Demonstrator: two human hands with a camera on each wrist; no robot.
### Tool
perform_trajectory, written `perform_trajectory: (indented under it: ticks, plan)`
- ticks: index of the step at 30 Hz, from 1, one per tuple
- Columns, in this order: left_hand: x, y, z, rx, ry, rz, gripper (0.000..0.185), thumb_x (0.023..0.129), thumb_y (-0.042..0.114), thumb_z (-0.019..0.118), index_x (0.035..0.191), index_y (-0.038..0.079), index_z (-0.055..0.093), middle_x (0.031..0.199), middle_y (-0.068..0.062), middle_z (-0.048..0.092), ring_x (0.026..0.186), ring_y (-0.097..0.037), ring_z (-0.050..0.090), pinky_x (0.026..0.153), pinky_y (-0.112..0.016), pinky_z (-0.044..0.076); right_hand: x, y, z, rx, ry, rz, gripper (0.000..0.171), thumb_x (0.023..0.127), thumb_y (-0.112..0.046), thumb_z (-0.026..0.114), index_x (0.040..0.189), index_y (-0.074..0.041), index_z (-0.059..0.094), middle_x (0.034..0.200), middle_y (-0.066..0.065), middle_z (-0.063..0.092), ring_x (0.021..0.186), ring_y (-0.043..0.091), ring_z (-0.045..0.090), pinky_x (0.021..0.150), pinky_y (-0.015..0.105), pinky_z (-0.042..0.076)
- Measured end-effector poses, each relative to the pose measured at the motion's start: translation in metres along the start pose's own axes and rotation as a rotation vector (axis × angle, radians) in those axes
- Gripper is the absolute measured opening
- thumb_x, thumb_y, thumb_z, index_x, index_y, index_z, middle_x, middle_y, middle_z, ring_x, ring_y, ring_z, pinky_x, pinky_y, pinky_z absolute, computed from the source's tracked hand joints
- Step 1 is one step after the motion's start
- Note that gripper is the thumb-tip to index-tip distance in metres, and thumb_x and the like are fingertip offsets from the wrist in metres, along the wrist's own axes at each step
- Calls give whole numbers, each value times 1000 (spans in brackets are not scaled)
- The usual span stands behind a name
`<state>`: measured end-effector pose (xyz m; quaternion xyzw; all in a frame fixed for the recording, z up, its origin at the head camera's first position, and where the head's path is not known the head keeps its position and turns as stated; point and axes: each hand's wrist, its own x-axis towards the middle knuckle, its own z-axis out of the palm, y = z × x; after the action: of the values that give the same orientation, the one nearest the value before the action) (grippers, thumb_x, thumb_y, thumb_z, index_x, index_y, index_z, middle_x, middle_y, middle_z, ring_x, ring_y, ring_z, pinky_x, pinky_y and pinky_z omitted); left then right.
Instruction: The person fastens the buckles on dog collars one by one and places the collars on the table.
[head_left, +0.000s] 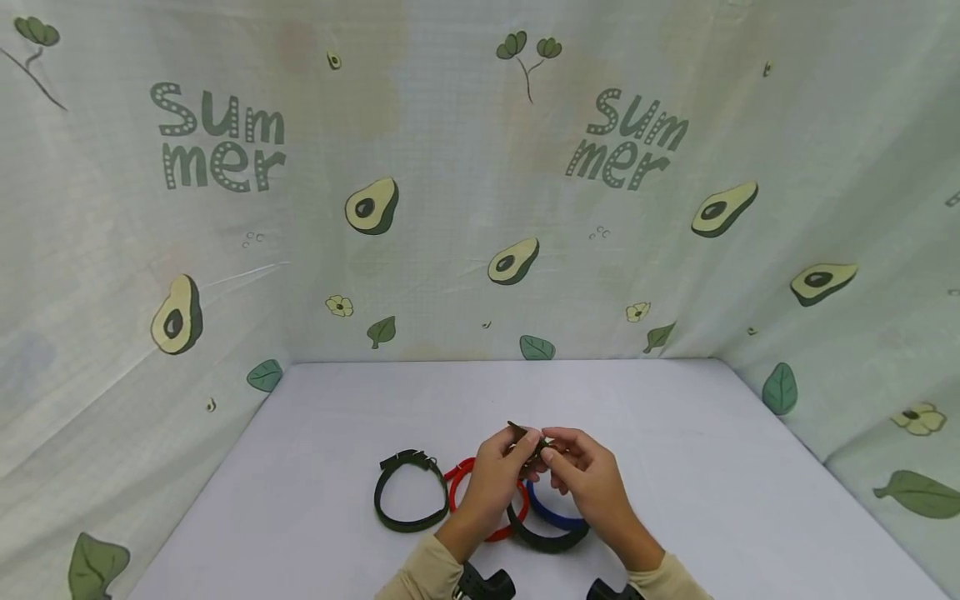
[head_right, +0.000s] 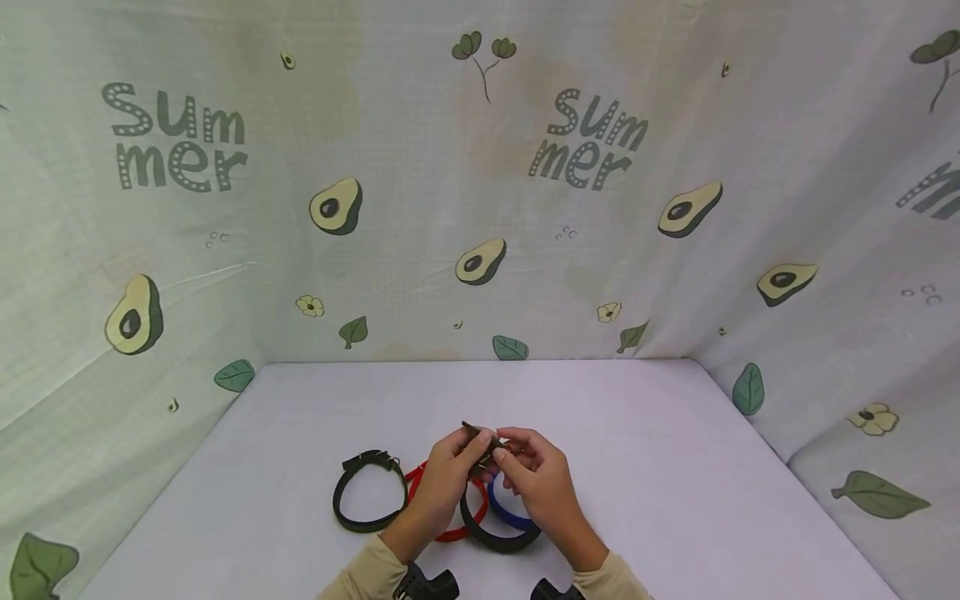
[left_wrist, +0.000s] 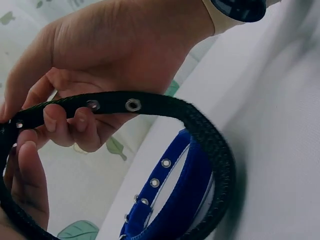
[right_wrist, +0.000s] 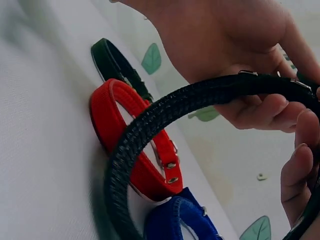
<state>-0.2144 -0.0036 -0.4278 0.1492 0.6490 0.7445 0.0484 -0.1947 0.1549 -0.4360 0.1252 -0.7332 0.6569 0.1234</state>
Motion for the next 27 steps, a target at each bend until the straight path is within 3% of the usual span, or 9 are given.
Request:
perform_trajectory:
  ticks: [9,16,20,27]
  plan:
    - [0,2,-5,-3,41,68,38,105,38,52,126,8,61,112,-12,61,83,-24,64,72,-32,56,1,0,0,-12,-7,42,22,95,-15,70,111,-1,69,76,13,65,62,18,59,55,28,52]
    - [2,-3,-8,92,-61,57,32,99,33,65,123,11,64,111,-7,64,90,-24,67,77,-33,56,1,0,-2,104,20,125,19,95,-8,67,108,6,65,83,23,64,65,18,59,57,27,51]
    - [3,-8,-8,155,-128,40,33,96,32,69,121,10,65,104,-2,69,90,-24,68,79,-34,57,2,2,-2,132,84,145,19,95,-7,66,108,7,65,84,17,66,67,21,60,60,29,53]
    - [1,-10,-6,180,-123,46,26,98,28,67,119,13,68,99,1,73,73,-18,63,73,-36,57,4,4,-5,80,121,79,18,95,-5,66,109,6,66,99,15,69,79,22,65,73,29,54]
